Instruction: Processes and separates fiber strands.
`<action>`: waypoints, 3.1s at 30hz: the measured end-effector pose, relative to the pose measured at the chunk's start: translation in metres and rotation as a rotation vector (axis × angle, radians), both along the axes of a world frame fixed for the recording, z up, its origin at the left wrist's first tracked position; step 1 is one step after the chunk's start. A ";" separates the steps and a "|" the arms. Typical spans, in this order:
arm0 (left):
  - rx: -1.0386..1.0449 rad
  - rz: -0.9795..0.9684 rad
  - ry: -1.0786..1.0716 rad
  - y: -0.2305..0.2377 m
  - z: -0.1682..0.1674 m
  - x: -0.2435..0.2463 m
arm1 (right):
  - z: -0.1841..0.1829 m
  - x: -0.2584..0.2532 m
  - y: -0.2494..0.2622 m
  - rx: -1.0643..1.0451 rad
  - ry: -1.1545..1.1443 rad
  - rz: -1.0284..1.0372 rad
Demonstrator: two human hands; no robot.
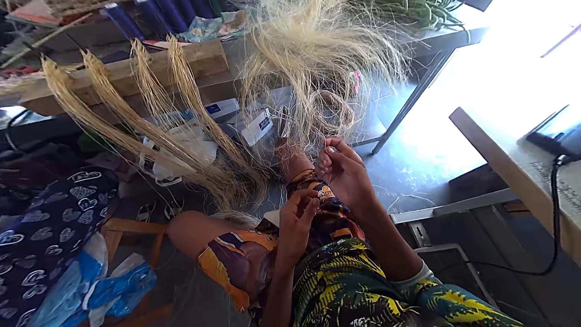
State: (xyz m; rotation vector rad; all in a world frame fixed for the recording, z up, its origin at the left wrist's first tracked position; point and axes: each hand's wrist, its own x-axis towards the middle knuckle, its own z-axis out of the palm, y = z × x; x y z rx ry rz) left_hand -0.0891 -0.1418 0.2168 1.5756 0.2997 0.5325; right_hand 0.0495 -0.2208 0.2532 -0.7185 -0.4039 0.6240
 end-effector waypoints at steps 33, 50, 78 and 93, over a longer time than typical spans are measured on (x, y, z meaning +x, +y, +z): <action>0.146 0.168 -0.029 0.013 0.002 -0.020 | -0.039 -0.043 -0.012 -0.207 -0.408 -0.006; -0.053 0.029 -0.073 0.022 0.027 0.031 | -0.050 -0.028 -0.019 -0.203 -0.427 0.040; -0.386 -0.061 -0.126 0.031 0.014 0.026 | -0.051 -0.011 -0.013 -0.257 -0.409 -0.076; -0.339 -0.012 -0.139 0.041 0.004 0.028 | -0.056 -0.004 -0.019 -0.231 -0.421 -0.053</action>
